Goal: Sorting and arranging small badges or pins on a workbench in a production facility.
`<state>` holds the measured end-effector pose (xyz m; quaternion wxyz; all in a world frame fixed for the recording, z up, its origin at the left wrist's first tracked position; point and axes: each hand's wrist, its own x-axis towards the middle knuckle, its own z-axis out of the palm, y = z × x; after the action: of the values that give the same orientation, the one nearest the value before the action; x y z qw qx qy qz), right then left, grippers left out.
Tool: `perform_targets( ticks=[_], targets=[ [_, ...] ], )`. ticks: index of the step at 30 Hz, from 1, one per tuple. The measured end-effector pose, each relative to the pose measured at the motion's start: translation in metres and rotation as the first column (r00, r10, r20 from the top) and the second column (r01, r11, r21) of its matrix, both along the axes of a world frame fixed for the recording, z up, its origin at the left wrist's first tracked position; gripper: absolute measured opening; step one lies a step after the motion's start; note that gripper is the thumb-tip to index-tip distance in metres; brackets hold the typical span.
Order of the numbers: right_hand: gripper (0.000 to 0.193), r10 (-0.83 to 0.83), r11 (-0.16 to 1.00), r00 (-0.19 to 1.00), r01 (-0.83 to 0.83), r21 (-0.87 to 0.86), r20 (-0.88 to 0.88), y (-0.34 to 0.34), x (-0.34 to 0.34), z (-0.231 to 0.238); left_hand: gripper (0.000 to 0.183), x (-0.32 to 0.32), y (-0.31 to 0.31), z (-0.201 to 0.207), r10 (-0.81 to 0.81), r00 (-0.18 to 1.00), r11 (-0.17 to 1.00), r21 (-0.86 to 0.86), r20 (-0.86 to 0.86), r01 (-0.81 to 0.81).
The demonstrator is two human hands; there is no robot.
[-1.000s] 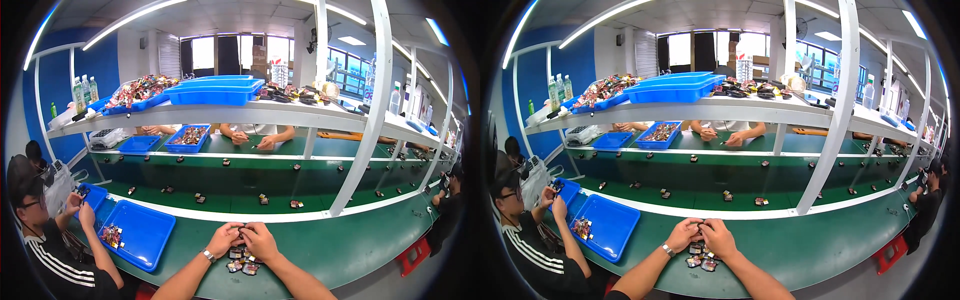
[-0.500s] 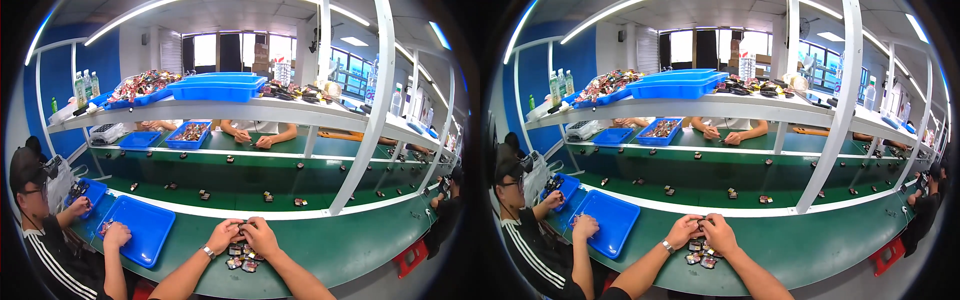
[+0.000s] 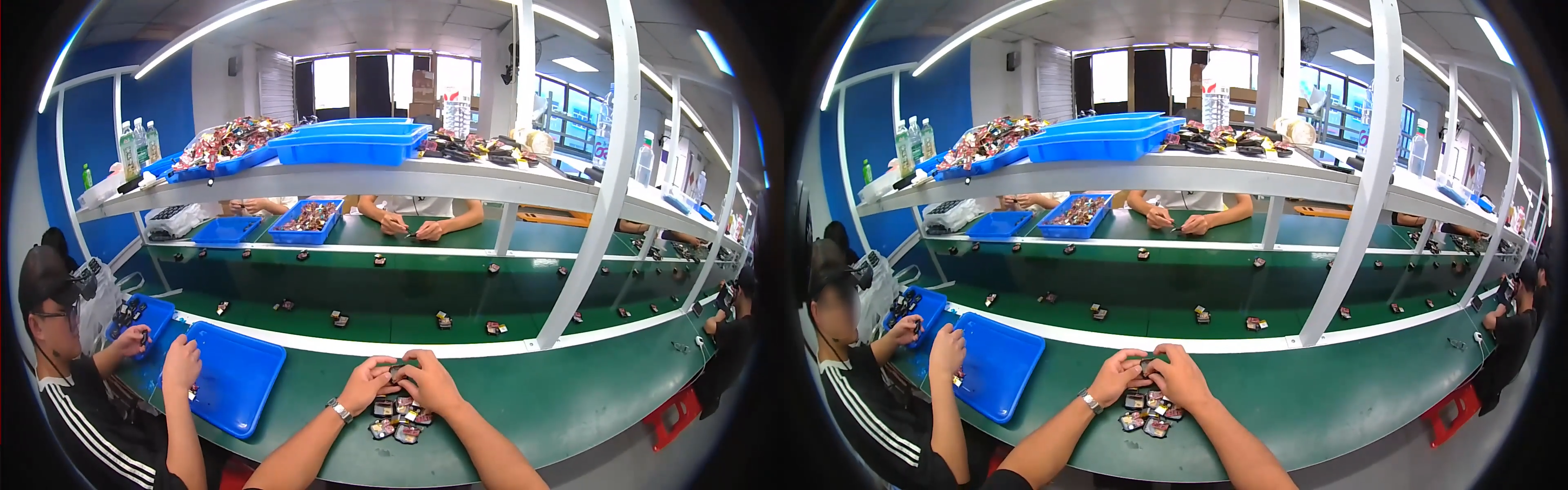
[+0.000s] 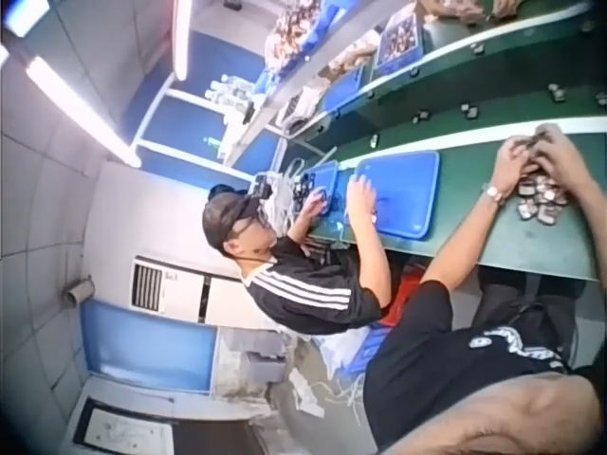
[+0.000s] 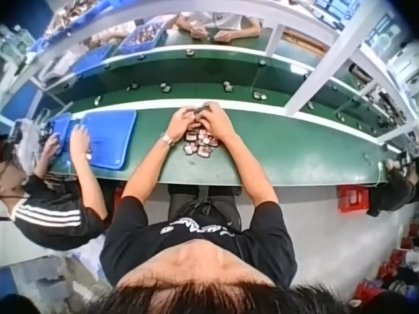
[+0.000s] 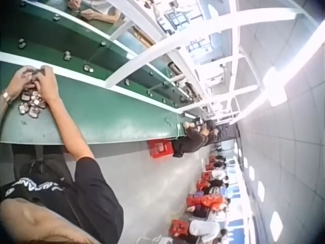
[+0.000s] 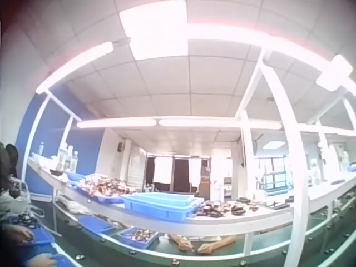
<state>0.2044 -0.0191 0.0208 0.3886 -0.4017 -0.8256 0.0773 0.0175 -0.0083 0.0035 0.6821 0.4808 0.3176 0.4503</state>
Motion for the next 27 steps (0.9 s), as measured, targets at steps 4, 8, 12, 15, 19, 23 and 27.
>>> perform_targets(
  ticks=[4, 8, 12, 15, 19, 23, 27],
  targets=[
    [0.014, 0.006, 1.0, 1.0, -0.006, -0.022, -0.021, 0.0, 0.0, -0.003, 0.023, -0.004, 0.005, -0.012, 0.001, 0.999, 1.0, 0.009, -0.038, -0.001],
    [0.012, 0.031, 0.998, 0.993, -0.038, -0.056, -0.113, -0.001, 0.001, -0.004, 0.016, -0.01, 0.009, -0.016, -0.025, 1.0, 0.999, 0.04, 0.006, 0.025],
    [0.011, 0.029, 0.993, 0.986, -0.048, -0.112, -0.166, -0.002, 0.002, -0.003, 0.011, -0.012, 0.007, -0.007, -0.088, 0.994, 0.993, 0.072, -0.064, 0.093],
    [0.01, 0.032, 0.992, 0.986, -0.051, -0.114, -0.163, -0.002, 0.003, -0.004, 0.01, -0.013, 0.007, -0.006, -0.106, 0.989, 0.989, 0.089, -0.1, 0.115],
    [0.008, 0.037, 0.991, 0.985, -0.058, -0.122, -0.168, -0.001, 0.002, -0.006, 0.009, -0.014, 0.008, -0.007, -0.101, 0.986, 0.99, 0.085, -0.132, 0.113],
    [0.008, 0.064, 0.983, 0.969, -0.103, -0.152, -0.238, -0.002, 0.002, -0.006, 0.008, -0.01, 0.009, -0.013, -0.106, 0.99, 0.994, 0.028, -0.09, 0.109],
    [0.009, 0.059, 0.979, 0.964, -0.107, -0.175, -0.257, -0.002, 0.0, -0.006, 0.008, -0.009, 0.008, -0.011, -0.074, 0.989, 0.997, 0.003, -0.129, 0.075]
  ],
)
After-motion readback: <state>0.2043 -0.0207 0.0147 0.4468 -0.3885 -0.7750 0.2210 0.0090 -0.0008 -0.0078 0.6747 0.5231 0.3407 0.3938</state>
